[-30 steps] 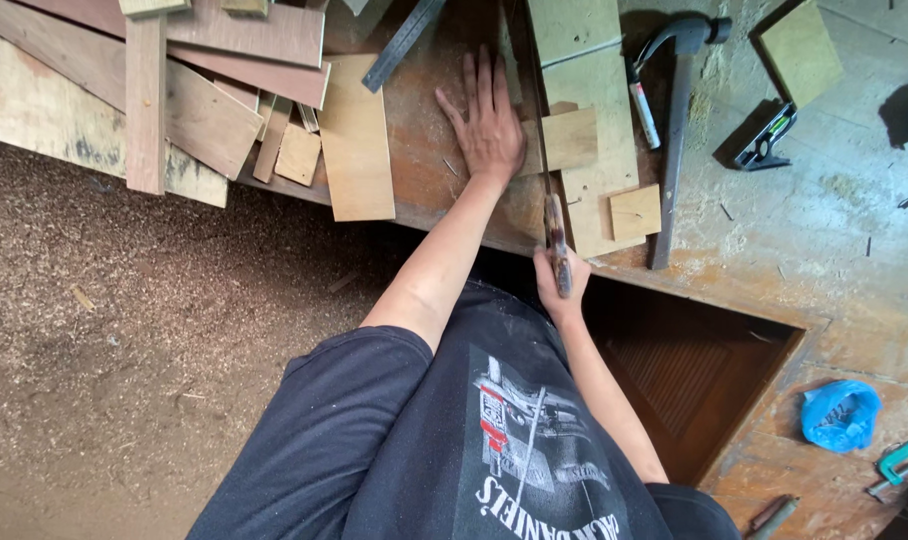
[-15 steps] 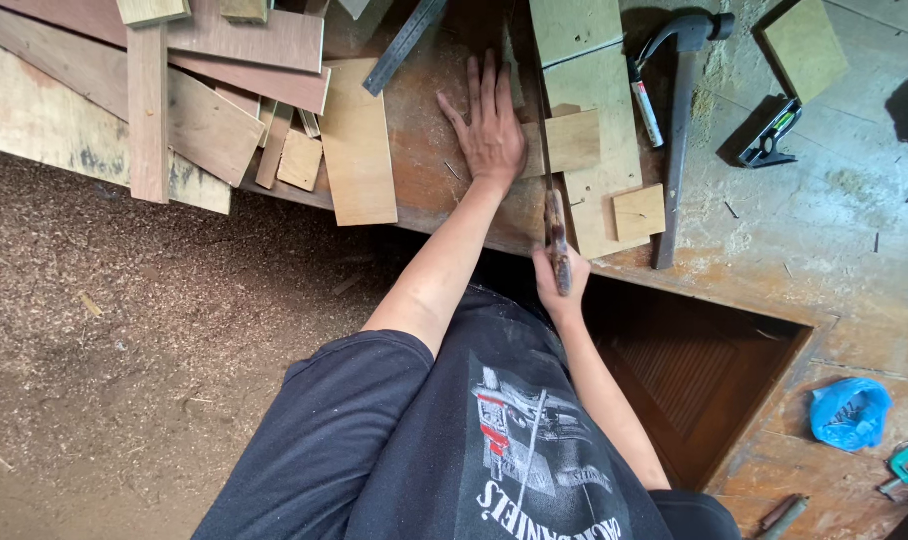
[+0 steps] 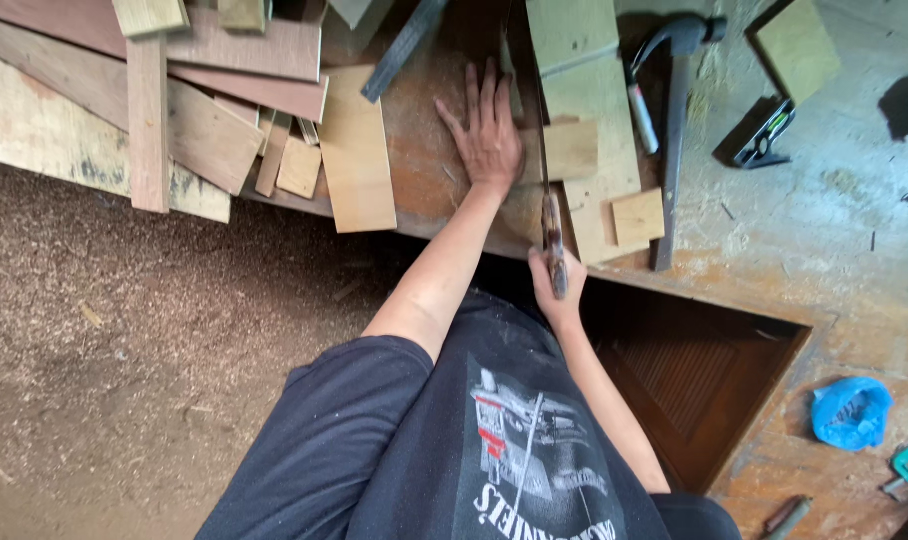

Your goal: The person marks a wooden plank with a marker and ruler, then uses a hand saw to cut the plank along the marked line. The person handles the wood and tools directly on a workbench.

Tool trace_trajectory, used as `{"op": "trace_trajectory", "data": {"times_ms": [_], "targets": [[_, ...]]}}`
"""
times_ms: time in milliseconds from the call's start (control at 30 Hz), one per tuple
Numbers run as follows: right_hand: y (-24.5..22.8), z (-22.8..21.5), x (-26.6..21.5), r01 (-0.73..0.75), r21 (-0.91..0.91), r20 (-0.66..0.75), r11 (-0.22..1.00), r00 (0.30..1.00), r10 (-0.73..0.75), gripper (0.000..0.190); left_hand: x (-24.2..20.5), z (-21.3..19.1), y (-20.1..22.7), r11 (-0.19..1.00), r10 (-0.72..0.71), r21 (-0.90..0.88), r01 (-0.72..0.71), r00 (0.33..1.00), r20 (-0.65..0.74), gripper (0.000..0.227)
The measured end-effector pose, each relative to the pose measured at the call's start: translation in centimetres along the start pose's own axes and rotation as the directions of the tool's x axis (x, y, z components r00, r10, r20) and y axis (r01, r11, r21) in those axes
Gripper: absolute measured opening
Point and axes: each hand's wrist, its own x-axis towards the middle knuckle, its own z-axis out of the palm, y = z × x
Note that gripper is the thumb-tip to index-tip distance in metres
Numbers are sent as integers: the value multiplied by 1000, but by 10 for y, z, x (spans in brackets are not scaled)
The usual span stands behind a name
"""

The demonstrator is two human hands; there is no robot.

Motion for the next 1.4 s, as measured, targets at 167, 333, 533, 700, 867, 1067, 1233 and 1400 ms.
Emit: {"op": "trace_trajectory", "data": {"times_ms": [167,333,533,700,867,1067,1233,1400], "targets": [[2,1,-3,25,14,-40,1000,999,-24,27,-2,4,-1,999,46,-4,-46,998,-49,45],[25,2,2,13,41,-49,999,999,-11,27,-1,0,-8,978,140,-139,-155,984,-111,39],[34,-5,15,93,52,-133,994,987,-86,22,-4,-51,-22,870,423,-348,-349,891,165,58],[24,-8,12,125,152,-127,980,986,-106,19,10,-68,-18,892,418,-318,-322,855,308,83],[-1,-23,-2,228,124,-140,966,968,-210,20,23,-79,-12,911,327,-395,-118,791,518,60],[-20,-30,3,263,157,-183,952,955,-234,21,27,-90,1,844,458,-413,-342,860,225,43],[-27,-26,0,238,173,-191,956,960,-204,21,29,-82,-9,818,532,-339,-465,836,134,24],[-31,-15,-16,267,187,-131,946,961,-245,19,18,-94,-50,829,512,-311,-464,854,92,23]]}}
